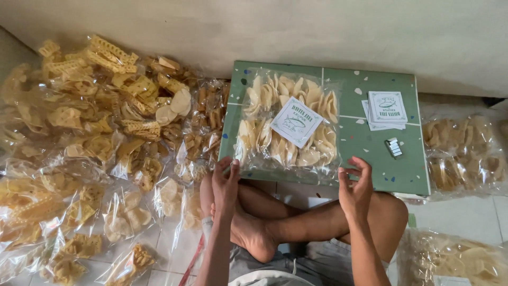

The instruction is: Sealing plastic bags of snacks by folding the top, adding a paper label, and stapling them shut.

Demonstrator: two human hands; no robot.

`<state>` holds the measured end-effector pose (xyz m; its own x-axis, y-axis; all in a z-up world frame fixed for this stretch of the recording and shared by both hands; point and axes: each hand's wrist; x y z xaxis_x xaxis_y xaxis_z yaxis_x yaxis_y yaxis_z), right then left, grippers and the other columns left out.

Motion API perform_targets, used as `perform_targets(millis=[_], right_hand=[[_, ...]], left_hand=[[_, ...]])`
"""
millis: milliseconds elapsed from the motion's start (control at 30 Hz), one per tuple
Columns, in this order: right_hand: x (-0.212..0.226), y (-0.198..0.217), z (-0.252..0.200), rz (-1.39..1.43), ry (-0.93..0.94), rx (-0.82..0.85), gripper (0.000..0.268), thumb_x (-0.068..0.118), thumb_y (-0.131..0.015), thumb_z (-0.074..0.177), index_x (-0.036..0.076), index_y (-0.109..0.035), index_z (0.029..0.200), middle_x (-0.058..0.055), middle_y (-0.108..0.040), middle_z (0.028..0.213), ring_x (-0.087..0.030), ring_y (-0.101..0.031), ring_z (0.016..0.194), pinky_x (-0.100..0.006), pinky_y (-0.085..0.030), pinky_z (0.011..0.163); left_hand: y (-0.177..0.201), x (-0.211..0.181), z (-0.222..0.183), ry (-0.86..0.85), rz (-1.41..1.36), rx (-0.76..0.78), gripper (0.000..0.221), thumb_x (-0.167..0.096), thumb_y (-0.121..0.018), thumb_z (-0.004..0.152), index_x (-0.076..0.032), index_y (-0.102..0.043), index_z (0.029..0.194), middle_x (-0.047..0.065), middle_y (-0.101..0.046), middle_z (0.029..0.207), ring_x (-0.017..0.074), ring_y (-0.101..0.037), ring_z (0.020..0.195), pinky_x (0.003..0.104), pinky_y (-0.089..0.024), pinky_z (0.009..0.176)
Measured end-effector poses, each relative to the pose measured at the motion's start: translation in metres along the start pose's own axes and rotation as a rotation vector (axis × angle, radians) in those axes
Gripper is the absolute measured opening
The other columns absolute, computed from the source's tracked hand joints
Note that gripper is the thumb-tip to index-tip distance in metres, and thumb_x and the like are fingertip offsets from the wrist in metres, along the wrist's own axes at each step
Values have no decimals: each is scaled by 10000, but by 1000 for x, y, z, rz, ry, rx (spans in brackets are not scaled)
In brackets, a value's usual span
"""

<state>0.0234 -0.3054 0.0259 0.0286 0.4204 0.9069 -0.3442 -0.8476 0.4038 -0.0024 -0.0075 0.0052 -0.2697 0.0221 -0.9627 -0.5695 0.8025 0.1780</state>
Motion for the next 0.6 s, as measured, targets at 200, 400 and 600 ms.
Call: perform_targets(millis=[200,400,600], right_hand=[[54,-22,-11,-110,168,300,692,325,-696,937,28,-452,1512,-298,-459,1370,-479,-557,1224,-545,-567,933],[29,-67,-15,317,-152,419,861,404,-675,913,125,-234,1598,-288,-207,1609,-519,-353,1431,-606,-373,1164],[-25,-46,0,956,-563,-230,256,243,-557,1004,202,-443,1230,-25,-419,1290,-275,-503,1269,-584,-426,1154]], left_hand=[[-20,-111,-19,-154,-148,24,272,-201,-704,967,-76,-673,1207,165,-669,1182,249,-636,1061,352,-584,839],[-63,-171,-52,-1029,-61,170,359,-27,-762,895,-148,-693,1225,71,-695,1318,243,-673,1039,331,-582,794],[-60,-115,-52,-1221,161,295,264,-258,-711,973,-148,-708,1213,147,-674,1321,353,-683,1124,453,-555,922]])
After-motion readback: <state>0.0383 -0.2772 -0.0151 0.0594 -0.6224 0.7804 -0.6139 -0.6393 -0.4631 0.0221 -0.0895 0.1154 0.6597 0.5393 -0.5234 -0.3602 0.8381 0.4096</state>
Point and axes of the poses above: each hand's wrist, its own z-axis towards the middle knuckle, its own y-axis out of the back of the hand, x = y × z
